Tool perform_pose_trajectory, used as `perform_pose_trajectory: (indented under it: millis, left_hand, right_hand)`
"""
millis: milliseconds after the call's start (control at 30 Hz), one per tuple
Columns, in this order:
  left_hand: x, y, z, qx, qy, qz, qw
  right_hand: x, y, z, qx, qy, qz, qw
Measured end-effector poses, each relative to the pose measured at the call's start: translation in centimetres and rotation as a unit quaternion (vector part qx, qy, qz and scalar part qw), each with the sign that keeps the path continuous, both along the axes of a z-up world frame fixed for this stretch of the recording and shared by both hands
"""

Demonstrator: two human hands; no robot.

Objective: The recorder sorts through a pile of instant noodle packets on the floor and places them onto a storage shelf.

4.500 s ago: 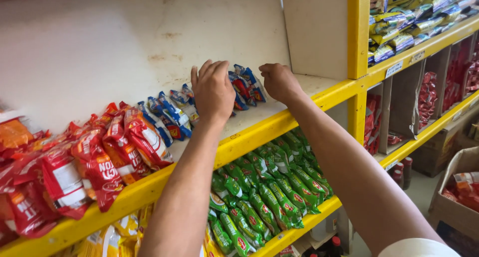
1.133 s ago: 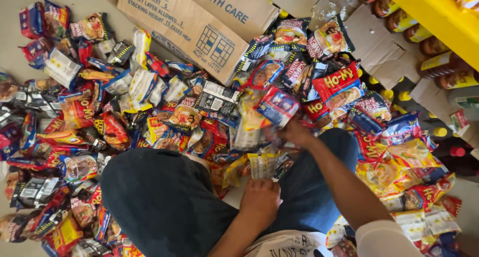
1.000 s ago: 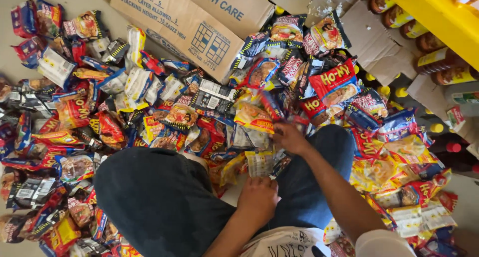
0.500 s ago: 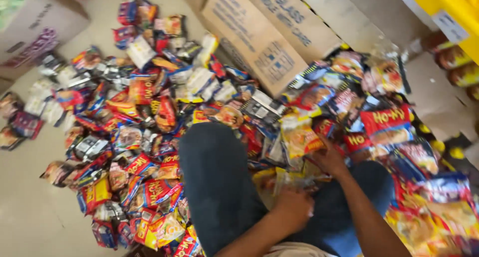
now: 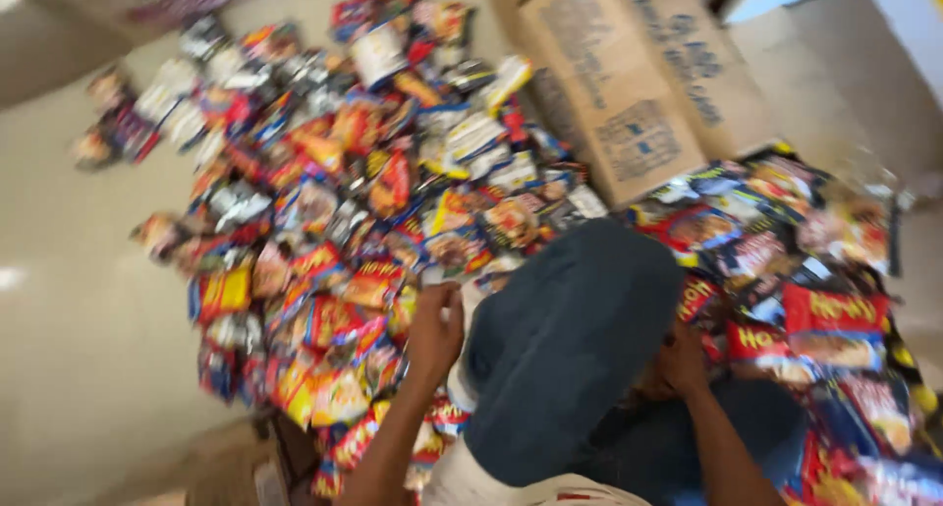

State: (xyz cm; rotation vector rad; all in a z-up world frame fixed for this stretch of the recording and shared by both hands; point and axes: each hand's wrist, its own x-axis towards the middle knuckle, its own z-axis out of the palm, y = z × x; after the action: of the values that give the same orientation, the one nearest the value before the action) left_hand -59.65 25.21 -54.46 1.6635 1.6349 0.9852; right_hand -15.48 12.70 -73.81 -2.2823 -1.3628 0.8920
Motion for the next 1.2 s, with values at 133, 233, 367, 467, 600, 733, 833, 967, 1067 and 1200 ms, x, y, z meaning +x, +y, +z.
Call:
perform_pose_trajectory:
  millis: [133, 233, 367, 467, 600, 733, 833, 967, 1067, 1200]
  left_hand:
    - [-2.9, -4.8, -23.9, -0.116, 0.144, -0.081, 0.979]
    - [-2.2, -6.6, -25.5, -0.053, 0.069, -0.139, 0.987]
    - [-2.5, -7.4, -26.1, -0.163, 0.004, 0.045, 0.986]
    - [-2.7, -8.3, -25.4, -0.189, -0.033, 0.058, 0.98]
    - [-2.3, -9.9, -22.2, -0.244, -0.105, 0.026, 0.964]
    - [-3.1, -15.0, -29.8, -0.252, -0.102, -0.021, 0.962]
    - [-3.9, -18.1, -30.9, -0.332, 0.031, -0.149, 0.931]
    - [-4.5, -21.2, -32.3, -0.206, 0.336, -0.337, 0.855]
    - [-3.8, -23.6, -33.9, -0.155, 0.315, -0.29, 0.89]
    - [-2.9, -23.7, -35.9, -0.215, 0.246, -0.308, 0.893]
  right_hand:
    - [3.5, -0.2, -5.2, 0.058, -0.003, 0.081, 0.995]
    - [4.9, -1.9, -6.9, 0.079, -0.003, 0.111, 0.991]
    - [9.3, -5.4, -3.9, -0.018, -0.056, 0.094, 0.994]
    - [5.4, -2.1, -6.8, -0.015, -0.053, 0.111, 0.992]
    - [6.2, -4.0, -5.8, -0.023, -0.06, 0.124, 0.99]
    - [5.1, -3.0, -3.2, -0.014, -0.062, 0.132, 0.989]
    - [4.6, -3.2, -2.1, -0.011, -0.062, 0.138, 0.988]
    - [6.4, -1.3, -4.8, 0.011, -0.063, 0.146, 0.987]
    - [8.7, -3.1, -6.9, 0.011, -0.063, 0.146, 0.987]
    - [10.0, -2.5, -8.8, 0.028, -0.053, 0.15, 0.987]
